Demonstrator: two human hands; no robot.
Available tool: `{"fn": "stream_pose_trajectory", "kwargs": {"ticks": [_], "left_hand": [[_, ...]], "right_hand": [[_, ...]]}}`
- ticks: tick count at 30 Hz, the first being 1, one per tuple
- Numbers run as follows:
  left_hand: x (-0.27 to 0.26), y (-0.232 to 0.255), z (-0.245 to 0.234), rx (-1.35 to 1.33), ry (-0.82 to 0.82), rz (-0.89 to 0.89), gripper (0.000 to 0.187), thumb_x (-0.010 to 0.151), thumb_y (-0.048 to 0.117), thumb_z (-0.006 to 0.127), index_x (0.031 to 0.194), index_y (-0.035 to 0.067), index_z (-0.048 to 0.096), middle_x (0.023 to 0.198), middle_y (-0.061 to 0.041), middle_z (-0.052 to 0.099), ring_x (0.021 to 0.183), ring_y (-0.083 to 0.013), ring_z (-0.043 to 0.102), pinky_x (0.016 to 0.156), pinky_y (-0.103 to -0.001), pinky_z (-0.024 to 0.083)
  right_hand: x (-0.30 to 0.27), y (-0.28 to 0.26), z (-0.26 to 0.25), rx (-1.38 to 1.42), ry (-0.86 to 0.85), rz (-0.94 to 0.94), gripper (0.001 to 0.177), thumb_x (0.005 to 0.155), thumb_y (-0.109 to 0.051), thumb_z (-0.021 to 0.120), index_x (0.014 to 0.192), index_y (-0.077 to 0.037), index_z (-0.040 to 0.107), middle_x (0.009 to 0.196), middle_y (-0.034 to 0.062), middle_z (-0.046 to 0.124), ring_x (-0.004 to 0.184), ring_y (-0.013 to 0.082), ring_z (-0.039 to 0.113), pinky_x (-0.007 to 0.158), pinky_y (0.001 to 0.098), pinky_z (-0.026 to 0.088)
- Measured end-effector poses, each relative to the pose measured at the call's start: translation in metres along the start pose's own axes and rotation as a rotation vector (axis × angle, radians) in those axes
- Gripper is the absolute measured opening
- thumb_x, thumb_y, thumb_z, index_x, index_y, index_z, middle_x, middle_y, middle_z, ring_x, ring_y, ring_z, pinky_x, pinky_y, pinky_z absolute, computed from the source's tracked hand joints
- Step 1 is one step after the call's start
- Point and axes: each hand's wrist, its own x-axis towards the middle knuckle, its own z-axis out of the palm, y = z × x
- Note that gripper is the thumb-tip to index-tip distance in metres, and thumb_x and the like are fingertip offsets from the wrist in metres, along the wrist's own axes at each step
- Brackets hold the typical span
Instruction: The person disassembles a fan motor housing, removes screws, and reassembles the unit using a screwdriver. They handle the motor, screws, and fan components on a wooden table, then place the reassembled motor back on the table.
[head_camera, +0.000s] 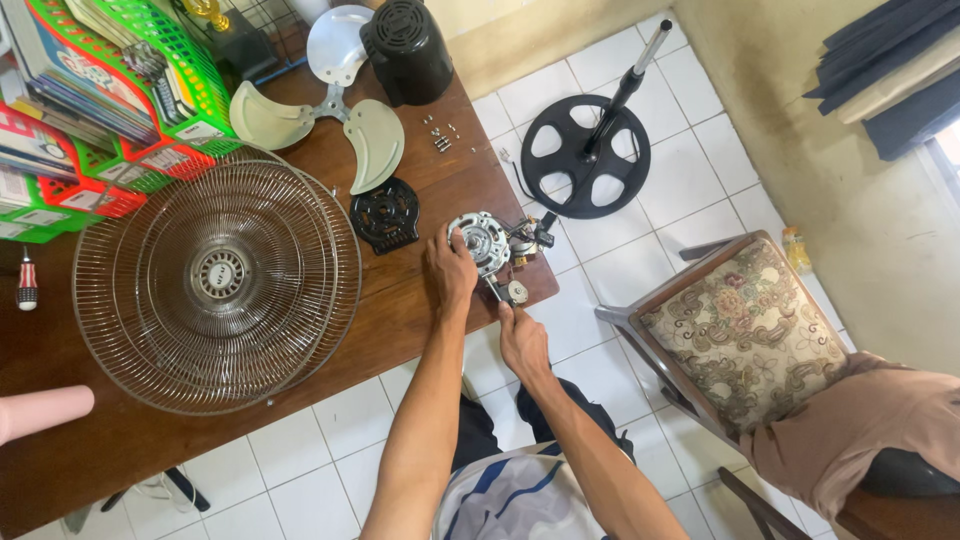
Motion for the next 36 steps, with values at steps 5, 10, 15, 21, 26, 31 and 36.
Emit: {"fn": "stream_pose_trajectory", "kwargs": {"ticks": [5,10,15,21,26,31,36], "left_hand": [[0.0,-0.003,0.004,-0.056,0.039,0.021,0.045,0.106,0.037,0.043,0.131,0.006,0.063,0.127,-0.022,0.062,0.118,-0.042,0.057,0.101,-0.05,0.045],[0.001,-0.001,0.007,-0.043,0.046,0.003,0.044,0.106,0.038,0.043,0.13,0.007,0.064,0.126,-0.021,0.063,0.119,-0.0419,0.057,0.101,-0.05,0.045],[0.0,-0.011,0.011,-0.035,0.04,0.009,0.044,0.106,0.038,0.042,0.129,0.007,0.064,0.125,-0.021,0.064,0.117,-0.0423,0.058,0.101,-0.051,0.046],[0.012,-0.032,0.017,-0.058,0.027,0.006,0.045,0.108,0.039,0.042,0.13,0.006,0.062,0.127,-0.024,0.062,0.116,-0.0458,0.056,0.1,-0.053,0.044],[0.012,-0.037,0.021,-0.008,0.036,0.039,0.046,0.107,0.04,0.042,0.131,0.005,0.06,0.127,-0.026,0.061,0.117,-0.0457,0.056,0.1,-0.053,0.044],[0.008,-0.034,0.022,-0.053,0.008,-0.006,0.045,0.108,0.041,0.041,0.131,0.007,0.06,0.124,-0.027,0.06,0.115,-0.0457,0.055,0.099,-0.054,0.043],[0.008,-0.033,0.025,-0.058,0.061,0.006,0.044,0.108,0.04,0.042,0.13,0.006,0.061,0.123,-0.028,0.06,0.114,-0.0466,0.055,0.099,-0.054,0.043]], "right_hand": [[0.006,0.006,0.003,0.014,-0.021,0.021,0.059,0.104,-0.048,0.046,0.083,0.002,0.067,0.079,0.034,0.065,0.083,0.0543,0.063,0.076,0.0584,0.048],[0.016,0.017,0.004,0.021,-0.077,0.032,0.064,0.104,-0.051,0.044,0.076,0.003,0.066,0.075,0.0331,0.065,0.08,0.0525,0.064,0.075,0.0564,0.049],[0.021,0.026,0.007,0.202,-0.216,0.165,0.074,0.109,-0.052,0.04,0.07,0.008,0.057,0.074,0.0335,0.06,0.079,0.0531,0.06,0.07,0.0574,0.049],[0.015,0.018,0.01,0.0,-0.114,-0.005,0.06,0.105,-0.05,0.044,0.081,0.001,0.064,0.079,0.0318,0.067,0.084,0.0505,0.067,0.077,0.0551,0.049],[-0.007,0.007,0.002,0.02,0.067,-0.238,0.036,0.098,-0.033,0.055,0.101,0.002,0.059,0.086,0.0313,0.067,0.083,0.0524,0.064,0.073,0.0577,0.048],[-0.016,-0.003,-0.004,0.014,0.147,-0.308,0.03,0.099,-0.026,0.057,0.098,0.004,0.059,0.085,0.0308,0.066,0.079,0.0524,0.062,0.068,0.0584,0.047],[0.002,-0.001,-0.006,-0.053,0.042,-0.143,0.043,0.106,-0.034,0.048,0.089,0.001,0.066,0.075,0.0313,0.066,0.076,0.0523,0.064,0.071,0.0602,0.048]]}}
